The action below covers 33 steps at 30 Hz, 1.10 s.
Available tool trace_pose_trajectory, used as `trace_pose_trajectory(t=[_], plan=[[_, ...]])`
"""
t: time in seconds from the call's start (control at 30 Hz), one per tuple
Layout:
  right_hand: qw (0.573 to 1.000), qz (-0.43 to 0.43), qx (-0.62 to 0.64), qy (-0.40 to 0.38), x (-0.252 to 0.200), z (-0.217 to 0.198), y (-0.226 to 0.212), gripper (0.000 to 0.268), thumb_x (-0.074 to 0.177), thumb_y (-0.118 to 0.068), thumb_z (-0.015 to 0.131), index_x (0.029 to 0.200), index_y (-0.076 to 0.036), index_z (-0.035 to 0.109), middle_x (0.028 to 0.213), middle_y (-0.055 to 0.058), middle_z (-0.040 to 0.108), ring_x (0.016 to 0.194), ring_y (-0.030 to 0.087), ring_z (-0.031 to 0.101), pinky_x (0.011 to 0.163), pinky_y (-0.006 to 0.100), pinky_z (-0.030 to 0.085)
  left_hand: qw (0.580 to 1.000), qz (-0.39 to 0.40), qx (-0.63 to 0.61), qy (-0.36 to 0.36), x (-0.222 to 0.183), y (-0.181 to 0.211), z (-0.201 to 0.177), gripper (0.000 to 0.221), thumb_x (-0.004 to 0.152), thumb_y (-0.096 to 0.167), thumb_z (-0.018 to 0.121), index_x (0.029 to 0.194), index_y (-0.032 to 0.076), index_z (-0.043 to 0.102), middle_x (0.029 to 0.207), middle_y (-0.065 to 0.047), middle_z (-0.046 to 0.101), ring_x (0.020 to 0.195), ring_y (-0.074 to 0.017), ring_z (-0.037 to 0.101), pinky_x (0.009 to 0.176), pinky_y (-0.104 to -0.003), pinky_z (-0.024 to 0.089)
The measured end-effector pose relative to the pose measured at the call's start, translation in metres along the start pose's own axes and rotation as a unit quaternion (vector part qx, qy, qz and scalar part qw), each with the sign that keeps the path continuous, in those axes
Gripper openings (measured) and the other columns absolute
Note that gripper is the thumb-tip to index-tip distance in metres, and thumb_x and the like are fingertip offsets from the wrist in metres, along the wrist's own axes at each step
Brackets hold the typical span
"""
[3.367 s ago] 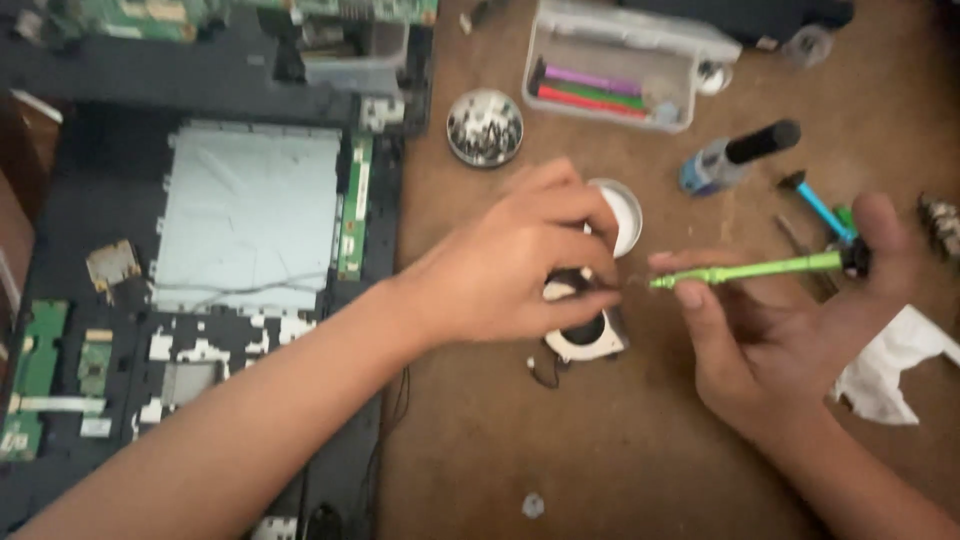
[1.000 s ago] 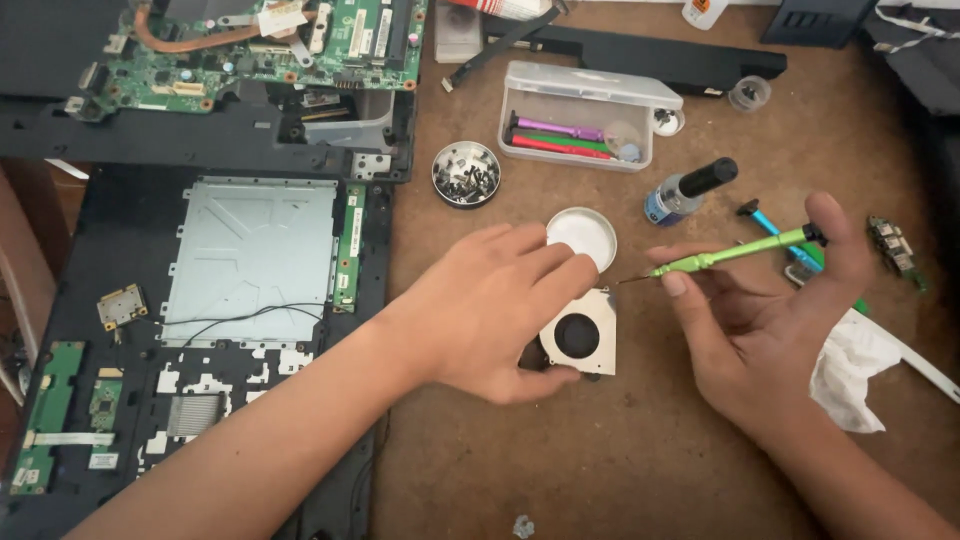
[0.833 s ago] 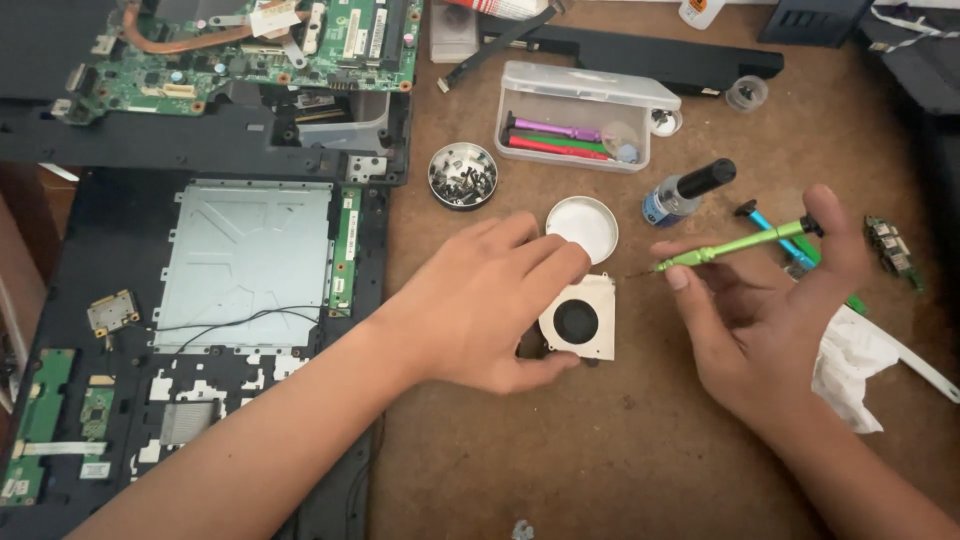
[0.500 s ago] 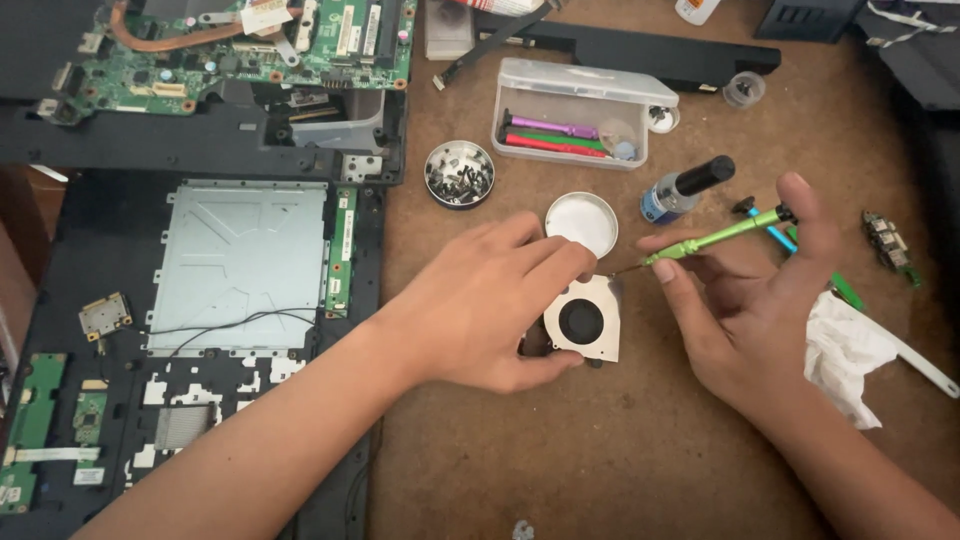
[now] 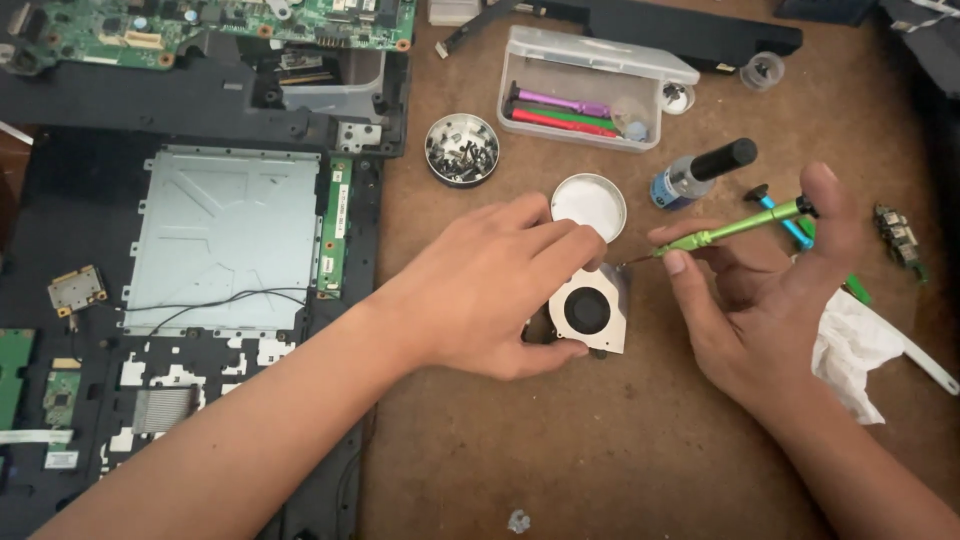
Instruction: Cleaning a laptop cooling fan housing with a cloth and then using a precision screwdriver to service the internal components.
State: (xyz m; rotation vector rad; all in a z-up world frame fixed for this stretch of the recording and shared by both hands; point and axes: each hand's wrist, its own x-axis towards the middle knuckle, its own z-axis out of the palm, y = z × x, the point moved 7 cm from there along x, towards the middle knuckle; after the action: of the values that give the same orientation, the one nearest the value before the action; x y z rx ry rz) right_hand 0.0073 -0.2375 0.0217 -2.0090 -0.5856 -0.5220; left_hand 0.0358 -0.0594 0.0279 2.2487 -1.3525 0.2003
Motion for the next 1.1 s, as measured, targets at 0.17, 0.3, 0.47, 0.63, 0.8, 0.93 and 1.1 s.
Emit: trace_pose_trajectory(t=[0.17,0.3,0.47,0.63,0.8,0.93,1.1], plan=[[1.000,0.005,0.015,-0.008,0.000,0.002,-0.001,0.088,0.104,0.022,0.058,0.158,-0.025,0.007,0.163,0.013,0.020,0.098,0.038,0.073,0.101,0.051,0.066,1.000,0.002,-0.005,0.003,-0.001,-0.001,0.000,0.059,0.081,0.049,0.078,0.113,0.006,0.053,0.094,-0.008,0.065,0.087,-0.0332,0.053,0.063,-0.050,0.046],[1.000,-0.003,0.013,0.003,-0.005,0.001,0.002,0.087,0.105,0.022,0.060,0.159,-0.023,0.010,0.167,-0.004,0.007,0.103,0.039,0.072,0.106,0.054,0.067,1.000,0.005,-0.009,0.008,-0.001,0.000,-0.001,0.058,0.082,0.048,0.077,0.113,0.006,0.052,0.094,-0.008,0.065,0.088,-0.0335,0.054,0.062,-0.051,0.046],[0.997,0.035,-0.074,0.000,-0.019,-0.005,0.012,0.088,0.104,0.018,0.066,0.157,-0.017,0.005,0.154,0.024,0.042,0.108,0.031,0.072,0.096,0.038,0.058,1.000,0.002,-0.015,0.009,0.001,0.000,0.001,0.058,0.082,0.049,0.076,0.114,0.007,0.054,0.095,-0.009,0.066,0.088,-0.0354,0.055,0.064,-0.052,0.046],[0.992,-0.010,-0.118,-0.052,-0.015,0.002,0.004,0.089,0.104,0.016,0.066,0.155,-0.020,0.001,0.106,0.018,0.074,0.101,0.028,0.073,0.116,0.032,0.043,0.999,0.018,-0.018,0.024,-0.003,-0.001,-0.002,0.062,0.079,0.048,0.079,0.115,0.006,0.052,0.096,-0.008,0.066,0.089,-0.0351,0.055,0.063,-0.052,0.045],[0.951,-0.092,-0.294,-0.024,-0.032,-0.016,0.021,0.033,0.105,0.000,0.090,0.135,-0.001,0.076,0.160,0.008,0.018,0.148,0.028,0.033,0.132,0.045,0.033,0.999,0.017,-0.028,0.027,-0.004,-0.001,-0.003,0.061,0.079,0.047,0.080,0.114,0.006,0.050,0.096,-0.008,0.066,0.090,-0.0347,0.056,0.062,-0.052,0.046],[0.967,-0.025,-0.244,-0.074,-0.005,-0.008,-0.016,0.055,0.102,0.006,0.079,0.148,0.019,0.050,0.152,0.030,0.049,0.139,0.036,0.046,0.125,0.042,0.032,1.000,0.000,-0.016,0.027,-0.004,-0.004,0.000,0.064,0.079,0.049,0.079,0.117,0.006,0.050,0.100,-0.009,0.067,0.093,-0.0374,0.058,0.064,-0.057,0.047],[0.976,0.153,-0.129,-0.092,0.000,0.008,-0.014,0.063,0.108,0.007,0.061,0.152,0.017,0.019,0.120,0.013,0.069,0.107,0.021,0.066,0.096,0.027,0.046,0.998,0.031,0.006,0.052,-0.005,0.001,0.001,0.067,0.079,0.051,0.082,0.118,0.006,0.051,0.098,-0.006,0.066,0.091,-0.0325,0.058,0.062,-0.050,0.047]])
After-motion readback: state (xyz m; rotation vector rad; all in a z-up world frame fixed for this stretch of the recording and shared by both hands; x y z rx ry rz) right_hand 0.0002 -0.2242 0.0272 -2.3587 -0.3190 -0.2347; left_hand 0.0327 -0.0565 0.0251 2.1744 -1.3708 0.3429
